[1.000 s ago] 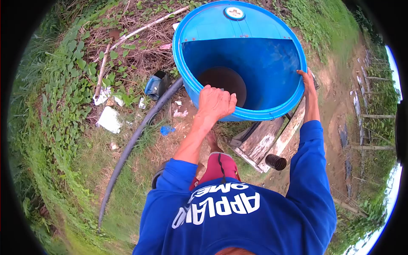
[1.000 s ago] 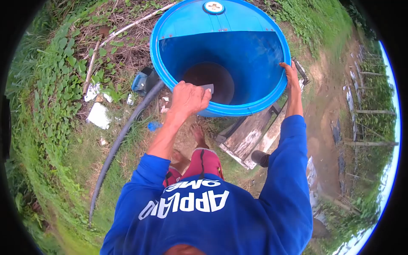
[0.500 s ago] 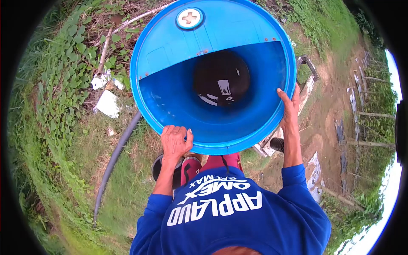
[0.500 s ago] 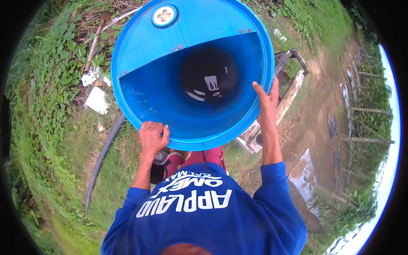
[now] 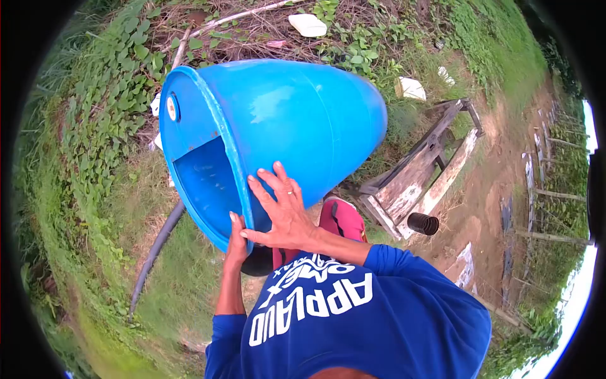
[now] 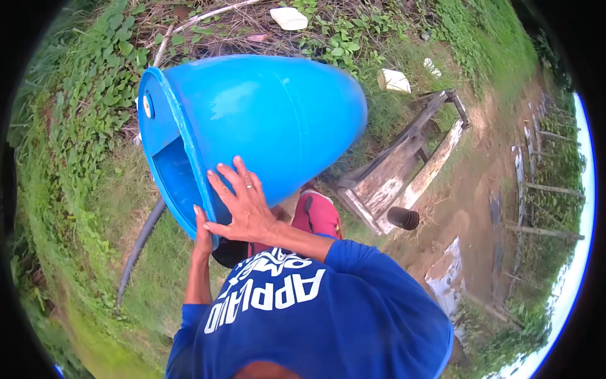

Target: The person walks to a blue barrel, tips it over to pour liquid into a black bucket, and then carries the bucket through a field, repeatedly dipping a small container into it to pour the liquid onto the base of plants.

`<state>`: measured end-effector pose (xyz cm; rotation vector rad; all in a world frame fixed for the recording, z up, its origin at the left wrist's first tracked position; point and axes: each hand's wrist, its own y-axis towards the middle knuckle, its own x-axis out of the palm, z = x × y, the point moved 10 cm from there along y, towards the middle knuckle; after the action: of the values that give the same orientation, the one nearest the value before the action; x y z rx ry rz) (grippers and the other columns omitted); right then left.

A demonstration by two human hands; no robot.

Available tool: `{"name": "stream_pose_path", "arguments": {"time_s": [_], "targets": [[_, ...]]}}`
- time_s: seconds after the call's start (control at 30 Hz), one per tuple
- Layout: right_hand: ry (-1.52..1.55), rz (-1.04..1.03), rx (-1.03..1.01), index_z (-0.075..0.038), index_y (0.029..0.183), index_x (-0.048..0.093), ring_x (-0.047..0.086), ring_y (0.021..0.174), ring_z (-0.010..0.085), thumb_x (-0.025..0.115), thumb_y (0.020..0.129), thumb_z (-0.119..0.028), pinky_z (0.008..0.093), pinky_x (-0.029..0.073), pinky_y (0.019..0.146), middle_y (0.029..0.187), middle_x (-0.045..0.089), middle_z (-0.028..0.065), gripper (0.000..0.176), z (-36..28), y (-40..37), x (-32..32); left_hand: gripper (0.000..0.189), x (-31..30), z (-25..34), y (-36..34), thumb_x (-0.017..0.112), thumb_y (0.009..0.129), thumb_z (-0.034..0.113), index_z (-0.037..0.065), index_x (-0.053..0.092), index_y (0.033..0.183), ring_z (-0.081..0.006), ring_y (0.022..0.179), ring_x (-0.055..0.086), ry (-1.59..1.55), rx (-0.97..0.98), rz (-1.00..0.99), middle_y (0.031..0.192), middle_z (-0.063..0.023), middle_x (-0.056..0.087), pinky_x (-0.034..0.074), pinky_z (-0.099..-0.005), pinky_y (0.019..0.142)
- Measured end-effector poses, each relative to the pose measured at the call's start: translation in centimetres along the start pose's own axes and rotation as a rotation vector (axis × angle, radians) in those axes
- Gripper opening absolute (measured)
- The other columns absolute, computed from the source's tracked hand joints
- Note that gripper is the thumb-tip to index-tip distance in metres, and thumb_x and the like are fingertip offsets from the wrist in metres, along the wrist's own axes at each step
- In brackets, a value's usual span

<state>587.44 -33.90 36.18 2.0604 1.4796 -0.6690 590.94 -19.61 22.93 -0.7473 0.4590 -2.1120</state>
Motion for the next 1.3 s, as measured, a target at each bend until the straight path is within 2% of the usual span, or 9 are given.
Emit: {"name": "stream_pose_path", "arguments": {"time_s": [0.03,0.2,0.47,0.6,0.77,0.97,1.1,1.23,1.3], "targets": [[0.036,-0.060,-0.050,-0.005,0.145,0.036,0.018,0.142,0.0439,0.068,0.082,-0.043,0.0559,0.023,0.109,0.146,0.029,0.0226,0.080,0.0,0.5,1.1,0.077,0.1,2.7,-0.7,0.020,0.100,0.057,-0.004,0.023,0.146,-0.0261,0.134,0.039,0.137,0.073,0.074,0.145,-0.0190,0.036,0.030,-0.0386,0.112],[0.166,-0.024,-0.048,-0.004,0.133,0.047,0.034,0.132,0.0440,0.061,0.091,-0.032,0.0512,0.035,0.104,0.140,0.035,0.0253,0.053,8.9,2.4,-0.3,0.076,-5.4,6.6,-1.8,0.027,0.100,0.058,-0.001,0.026,0.146,-0.0254,0.129,0.042,0.052,0.166,0.387,0.143,-0.0154,0.040,0.034,-0.0398,0.108],[-0.100,0.350,0.653,0.007,0.121,0.051,0.040,0.120,0.0404,0.045,0.097,-0.050,0.0469,0.033,0.101,0.123,0.049,0.0298,0.062,52.8,2.0,-11.6,0.077,-6.0,7.4,-2.5,0.031,0.098,0.060,0.000,0.027,0.147,-0.0273,0.132,0.038,0.158,0.101,0.642,0.145,-0.0158,0.037,0.028,-0.0410,0.111],[-0.173,0.172,0.953,0.007,0.119,0.057,0.049,0.117,0.0400,0.041,0.094,-0.058,0.0450,0.033,0.103,0.123,0.055,0.0272,0.072,72.6,-0.6,-13.7,0.078,-6.2,9.3,-2.0,0.034,0.097,0.060,0.004,0.021,0.149,-0.0285,0.137,0.030,0.180,0.111,0.839,0.151,-0.0139,0.028,0.025,-0.0441,0.113],[0.177,0.218,1.163,0.009,0.113,0.060,0.055,0.113,0.0372,0.050,0.086,-0.065,0.0435,0.040,0.099,0.123,0.057,0.0266,0.079,77.9,0.1,-12.5,0.075,-6.3,9.1,-3.6,0.037,0.098,0.057,0.006,0.020,0.150,-0.0280,0.138,0.029,0.127,0.064,1.027,0.151,-0.0127,0.028,0.024,-0.0459,0.114],[0.030,0.116,1.128,0.011,0.115,0.059,0.060,0.107,0.0342,0.051,0.084,-0.069,0.0401,0.045,0.093,0.114,0.062,0.0257,0.086,79.3,0.7,-11.0,0.067,-7.7,10.1,-6.1,0.037,0.099,0.053,0.007,0.029,0.147,-0.0259,0.134,0.036,0.067,0.122,1.033,0.148,-0.0088,0.035,0.027,-0.0459,0.112],[-0.073,0.239,1.057,0.008,0.112,0.061,0.060,0.102,0.0326,0.053,0.085,-0.066,0.0398,0.044,0.093,0.108,0.064,0.0215,0.079,79.1,1.2,-12.1,0.061,-5.8,13.1,-1.1,0.036,0.100,0.050,0.006,0.038,0.143,-0.0250,0.129,0.044,-0.072,0.124,0.538,0.141,-0.0094,0.047,0.032,-0.0429,0.110],[0.264,0.304,1.105,0.006,0.115,0.061,0.060,0.096,0.0304,0.050,0.086,-0.066,0.0392,0.046,0.090,0.105,0.064,0.0174,0.078,81.0,1.4,-10.9,0.062,-7.7,15.8,-0.5,0.040,0.100,0.047,0.006,0.033,0.146,-0.0218,0.128,0.046,0.201,0.254,1.130,0.145,-0.0092,0.041,0.037,-0.0397,0.107],[0.555,0.439,1.116,0.004,0.117,0.061,0.061,0.095,0.0311,0.049,0.087,-0.066,0.0385,0.047,0.090,0.110,0.063,0.0165,0.077,77.4,3.0,-10.4,0.061,-6.4,16.3,1.2,0.041,0.100,0.046,0.006,0.032,0.146,-0.0212,0.128,0.045,0.185,0.242,1.036,0.145,-0.0084,0.040,0.037,-0.0402,0.107]]}}
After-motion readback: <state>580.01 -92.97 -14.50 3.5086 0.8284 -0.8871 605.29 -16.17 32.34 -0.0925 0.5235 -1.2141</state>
